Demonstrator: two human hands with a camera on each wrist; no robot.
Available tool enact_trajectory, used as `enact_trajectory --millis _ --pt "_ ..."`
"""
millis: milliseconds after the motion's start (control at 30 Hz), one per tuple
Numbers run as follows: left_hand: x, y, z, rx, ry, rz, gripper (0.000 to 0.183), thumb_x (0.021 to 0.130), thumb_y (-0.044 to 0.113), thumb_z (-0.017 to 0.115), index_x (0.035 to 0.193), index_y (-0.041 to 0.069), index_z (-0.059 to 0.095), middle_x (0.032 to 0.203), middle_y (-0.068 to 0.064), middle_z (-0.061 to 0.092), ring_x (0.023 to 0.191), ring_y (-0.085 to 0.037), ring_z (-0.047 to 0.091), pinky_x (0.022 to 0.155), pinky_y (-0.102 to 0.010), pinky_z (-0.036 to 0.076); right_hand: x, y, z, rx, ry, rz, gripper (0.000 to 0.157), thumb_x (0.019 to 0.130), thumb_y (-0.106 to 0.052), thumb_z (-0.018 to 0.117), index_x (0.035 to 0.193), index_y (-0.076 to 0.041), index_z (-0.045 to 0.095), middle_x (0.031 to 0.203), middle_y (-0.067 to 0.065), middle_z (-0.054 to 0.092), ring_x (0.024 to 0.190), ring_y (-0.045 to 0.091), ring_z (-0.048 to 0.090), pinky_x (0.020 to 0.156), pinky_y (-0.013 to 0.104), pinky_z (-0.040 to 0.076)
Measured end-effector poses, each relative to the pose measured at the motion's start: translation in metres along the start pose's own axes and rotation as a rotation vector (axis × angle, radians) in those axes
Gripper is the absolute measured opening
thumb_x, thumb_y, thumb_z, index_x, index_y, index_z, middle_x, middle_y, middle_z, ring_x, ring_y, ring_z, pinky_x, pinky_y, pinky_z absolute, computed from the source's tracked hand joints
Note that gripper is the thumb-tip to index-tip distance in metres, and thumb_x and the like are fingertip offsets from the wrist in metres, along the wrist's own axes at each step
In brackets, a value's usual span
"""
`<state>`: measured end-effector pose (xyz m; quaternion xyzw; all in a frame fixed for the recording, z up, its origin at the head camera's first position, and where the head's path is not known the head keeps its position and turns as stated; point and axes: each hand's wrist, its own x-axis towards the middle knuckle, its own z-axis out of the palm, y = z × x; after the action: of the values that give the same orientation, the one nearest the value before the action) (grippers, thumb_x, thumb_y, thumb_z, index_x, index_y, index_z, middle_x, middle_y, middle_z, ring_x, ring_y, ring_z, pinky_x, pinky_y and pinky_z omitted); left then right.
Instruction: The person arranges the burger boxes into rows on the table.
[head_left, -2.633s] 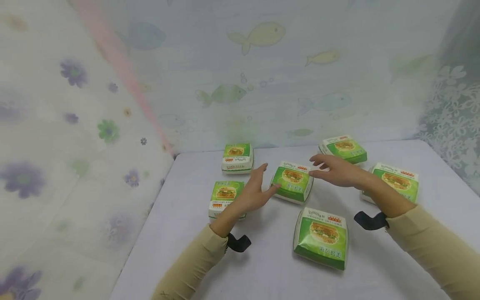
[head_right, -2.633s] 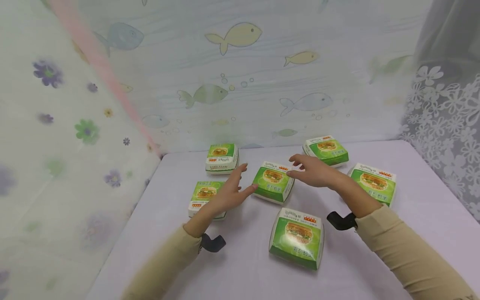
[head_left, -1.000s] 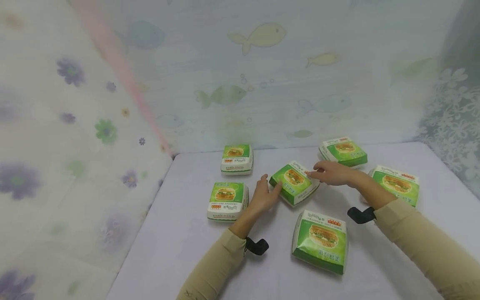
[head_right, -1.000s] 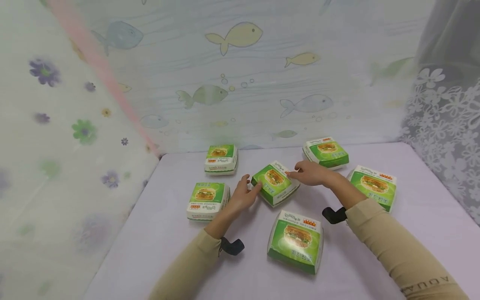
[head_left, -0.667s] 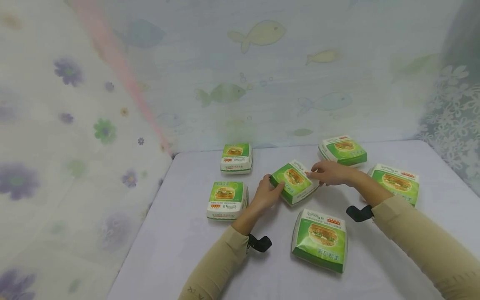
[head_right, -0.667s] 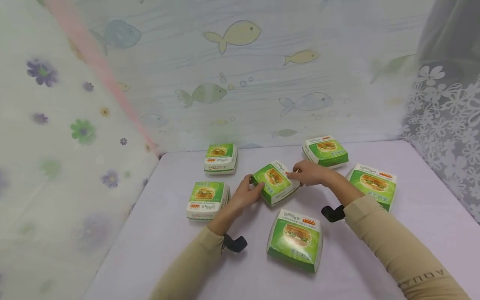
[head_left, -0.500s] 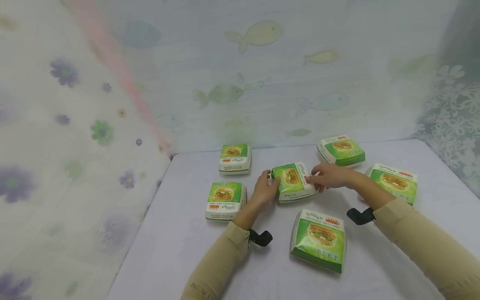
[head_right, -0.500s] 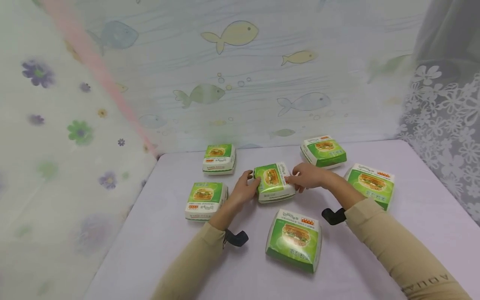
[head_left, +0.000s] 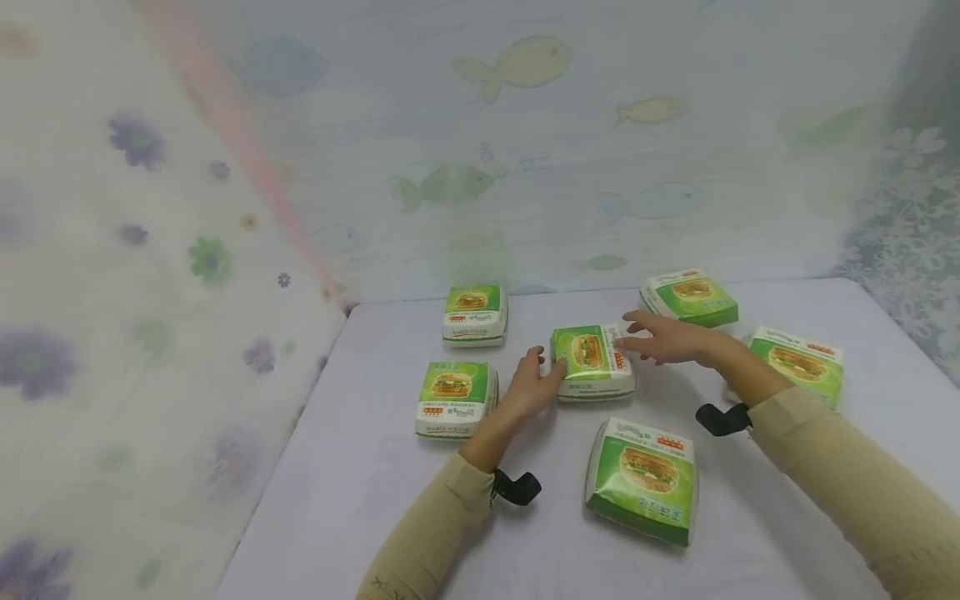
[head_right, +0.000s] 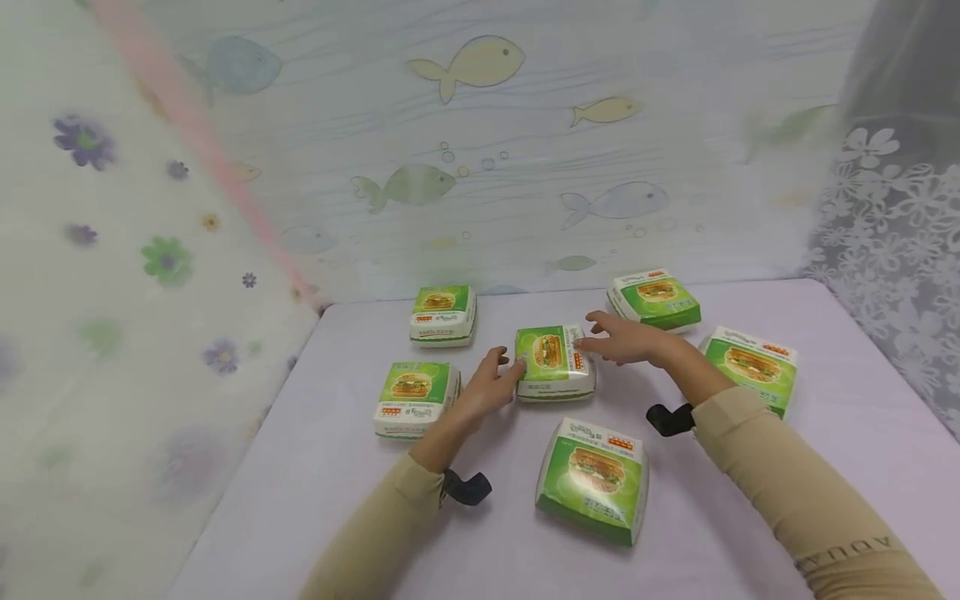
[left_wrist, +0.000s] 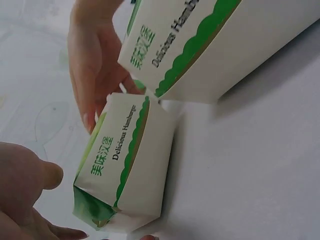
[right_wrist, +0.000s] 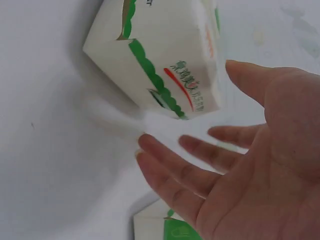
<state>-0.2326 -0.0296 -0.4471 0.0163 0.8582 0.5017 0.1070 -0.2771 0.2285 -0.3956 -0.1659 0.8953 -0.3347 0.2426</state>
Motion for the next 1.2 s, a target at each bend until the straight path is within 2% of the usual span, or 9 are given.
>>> enact_trajectory --millis 167,367,567,667,867,1067,1133,1200 --pt "-0.005 -0.001 0.002 -0.017 -0.036 0.0 0.071 0.105 0.042 0.054 0.158 0.001 0.03 0.154 -0.02 0.043 0.144 -0.036 0.041 0.115 -0.05 0.038 0.009 0.003 0.002 0.004 0.006 -0.039 0.076 0.107 -0.044 0.052 0.157 0.004 0.025 0.156 0.033 0.033 0.125 0.044 0.056 0.094 0.048 0.056" --pt "-0.003 0.002 0.004 -0.009 -0.024 0.007 0.061 0.106 0.038 0.053 0.154 0.004 0.039 0.152 -0.018 0.046 0.143 -0.035 0.042 0.114 -0.051 0.04 0.008 0.005 0.004 -0.029 0.007 -0.035 0.063 0.106 -0.042 0.053 0.146 0.005 0.044 0.138 0.026 0.053 0.113 0.034 0.061 0.087 0.041 0.057" --pt "0.005 0.007 0.004 -0.015 0.005 0.014 0.052 0.108 0.038 0.046 0.151 0.008 0.047 0.152 -0.016 0.048 0.143 -0.035 0.041 0.115 -0.051 0.038 0.002 0.004 0.0 -0.064 -0.013 0.008 0.067 0.105 -0.042 0.056 0.139 0.015 0.048 0.126 0.026 0.062 0.108 0.034 0.066 0.086 0.043 0.058" --pt "0.006 0.006 0.003 -0.024 0.019 0.007 0.052 0.108 0.039 0.046 0.15 0.009 0.048 0.151 -0.016 0.049 0.14 -0.035 0.045 0.112 -0.051 0.042 0.0 0.002 -0.002 -0.083 -0.027 0.016 0.068 0.104 -0.045 0.057 0.137 0.014 0.05 0.124 0.024 0.064 0.108 0.034 0.066 0.087 0.044 0.058" --pt "-0.001 0.002 -0.001 -0.028 0.026 0.016 0.057 0.107 0.04 0.049 0.153 0.006 0.043 0.147 -0.02 0.049 0.136 -0.038 0.047 0.108 -0.054 0.044 0.0 0.0 -0.008 -0.129 0.011 -0.01 0.07 0.103 -0.046 0.058 0.139 0.013 0.05 0.131 0.028 0.06 0.111 0.038 0.062 0.087 0.047 0.058" --pt "-0.003 0.003 0.001 -0.051 -0.01 0.024 0.064 0.105 0.039 0.054 0.155 0.003 0.036 0.146 -0.023 0.046 0.135 -0.038 0.046 0.109 -0.053 0.043 0.006 -0.003 -0.008 -0.11 -0.005 -0.024 0.074 0.105 -0.046 0.055 0.147 0.013 0.041 0.148 0.035 0.044 0.125 0.042 0.056 0.092 0.047 0.057" --pt "0.0 0.004 0.002 -0.041 -0.006 0.02 0.063 0.105 0.038 0.055 0.154 0.003 0.038 0.145 -0.023 0.047 0.135 -0.037 0.046 0.109 -0.052 0.043 0.007 -0.005 -0.007 -0.101 -0.019 -0.025 0.073 0.106 -0.045 0.054 0.146 0.014 0.041 0.146 0.035 0.045 0.12 0.04 0.06 0.09 0.045 0.058" --pt "0.005 0.004 0.003 -0.03 0.01 0.009 0.061 0.105 0.037 0.055 0.153 0.004 0.039 0.145 -0.022 0.048 0.134 -0.035 0.047 0.109 -0.051 0.043 0.007 -0.007 -0.005 -0.115 -0.03 -0.031 0.067 0.106 -0.043 0.054 0.141 0.015 0.048 0.137 0.032 0.055 0.111 0.034 0.063 0.085 0.042 0.058"
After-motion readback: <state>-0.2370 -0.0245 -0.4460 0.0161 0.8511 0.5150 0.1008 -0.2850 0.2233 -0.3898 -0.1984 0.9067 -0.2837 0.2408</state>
